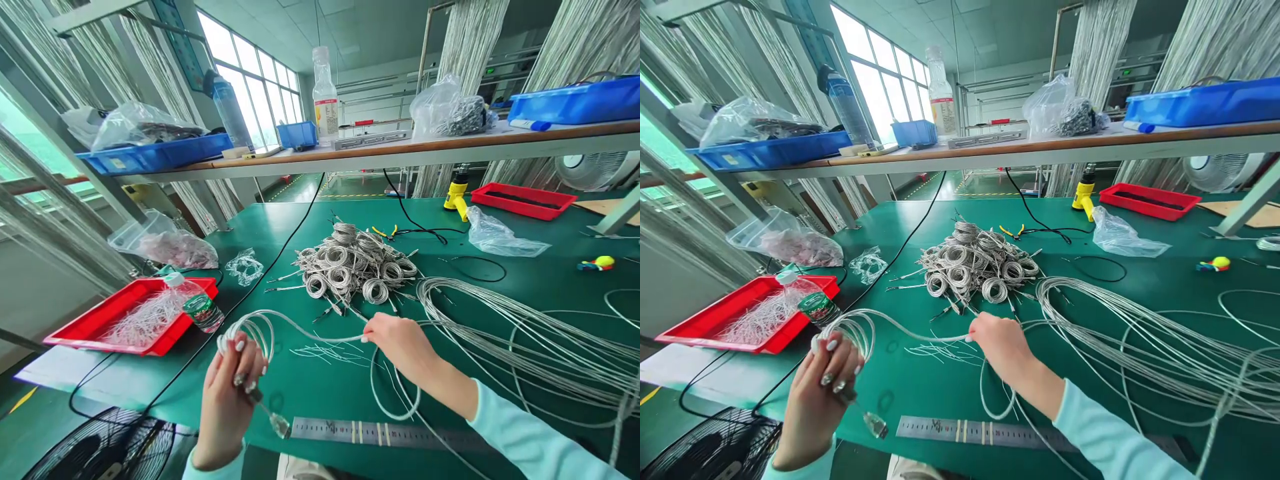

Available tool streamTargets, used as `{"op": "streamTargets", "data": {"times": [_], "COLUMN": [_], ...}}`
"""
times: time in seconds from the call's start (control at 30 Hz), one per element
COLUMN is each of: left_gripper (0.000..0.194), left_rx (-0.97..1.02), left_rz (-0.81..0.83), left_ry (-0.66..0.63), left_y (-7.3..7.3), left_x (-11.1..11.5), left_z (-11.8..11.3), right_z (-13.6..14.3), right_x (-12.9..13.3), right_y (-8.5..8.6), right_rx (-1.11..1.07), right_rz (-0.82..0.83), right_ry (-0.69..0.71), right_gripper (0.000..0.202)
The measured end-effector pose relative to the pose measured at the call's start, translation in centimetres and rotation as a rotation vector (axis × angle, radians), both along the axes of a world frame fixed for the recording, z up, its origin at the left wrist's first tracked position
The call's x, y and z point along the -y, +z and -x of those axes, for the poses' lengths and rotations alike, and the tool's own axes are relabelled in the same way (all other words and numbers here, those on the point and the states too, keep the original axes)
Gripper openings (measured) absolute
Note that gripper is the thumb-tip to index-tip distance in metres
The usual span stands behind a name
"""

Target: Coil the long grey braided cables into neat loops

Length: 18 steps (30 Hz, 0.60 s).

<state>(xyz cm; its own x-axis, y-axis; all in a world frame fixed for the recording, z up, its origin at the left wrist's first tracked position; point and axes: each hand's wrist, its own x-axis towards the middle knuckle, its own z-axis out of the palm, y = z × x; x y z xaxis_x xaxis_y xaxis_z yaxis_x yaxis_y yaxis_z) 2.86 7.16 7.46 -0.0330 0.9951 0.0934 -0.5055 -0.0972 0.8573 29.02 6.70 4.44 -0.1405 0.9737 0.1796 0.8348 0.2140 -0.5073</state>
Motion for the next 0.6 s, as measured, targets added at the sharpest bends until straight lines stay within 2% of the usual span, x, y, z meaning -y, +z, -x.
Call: {"op": "streamTargets", "data": {"times": [0.07,0.13,0.2,0.23,0.33,0.47,0.53,0.6], "left_gripper": [0.029,0.033,0.038,0.04,0.04,0.043,0.043,0.041], "left_rx": [-0.274,-0.527,-0.68,-0.709,-0.703,-0.751,-0.8,-0.798], "left_rz": [-0.034,-0.1,-0.143,-0.144,-0.122,-0.136,-0.142,-0.14], "left_ry": [0.025,0.007,-0.068,-0.123,-0.215,-0.189,-0.172,-0.096], "left_y": [-0.4,-0.6,-0.6,-0.6,-0.3,0.2,0.3,0.3], "left_x": [0.3,0.5,0.6,0.6,0.4,0.1,0.1,0.1], "left_z": [-0.5,-0.9,-1.2,-1.4,-1.7,-1.8,-1.7,-1.6], "right_z": [1.0,2.3,3.5,3.9,4.1,3.5,3.3,3.1], "right_x": [0.8,1.7,2.1,2.1,0.8,-0.9,-1.1,-0.9], "right_y": [1.3,2.9,4.5,5.1,6.1,6.4,6.6,6.7], "right_rx": [0.233,0.417,0.493,0.467,0.341,0.173,0.163,0.217], "right_rz": [-0.051,-0.099,-0.135,-0.141,-0.168,-0.178,-0.106,-0.016], "right_ry": [0.213,0.5,0.717,0.758,0.732,0.687,0.665,0.567], "right_gripper": [0.017,0.015,0.008,0.009,0.018,0.018,0.016,0.017]}}
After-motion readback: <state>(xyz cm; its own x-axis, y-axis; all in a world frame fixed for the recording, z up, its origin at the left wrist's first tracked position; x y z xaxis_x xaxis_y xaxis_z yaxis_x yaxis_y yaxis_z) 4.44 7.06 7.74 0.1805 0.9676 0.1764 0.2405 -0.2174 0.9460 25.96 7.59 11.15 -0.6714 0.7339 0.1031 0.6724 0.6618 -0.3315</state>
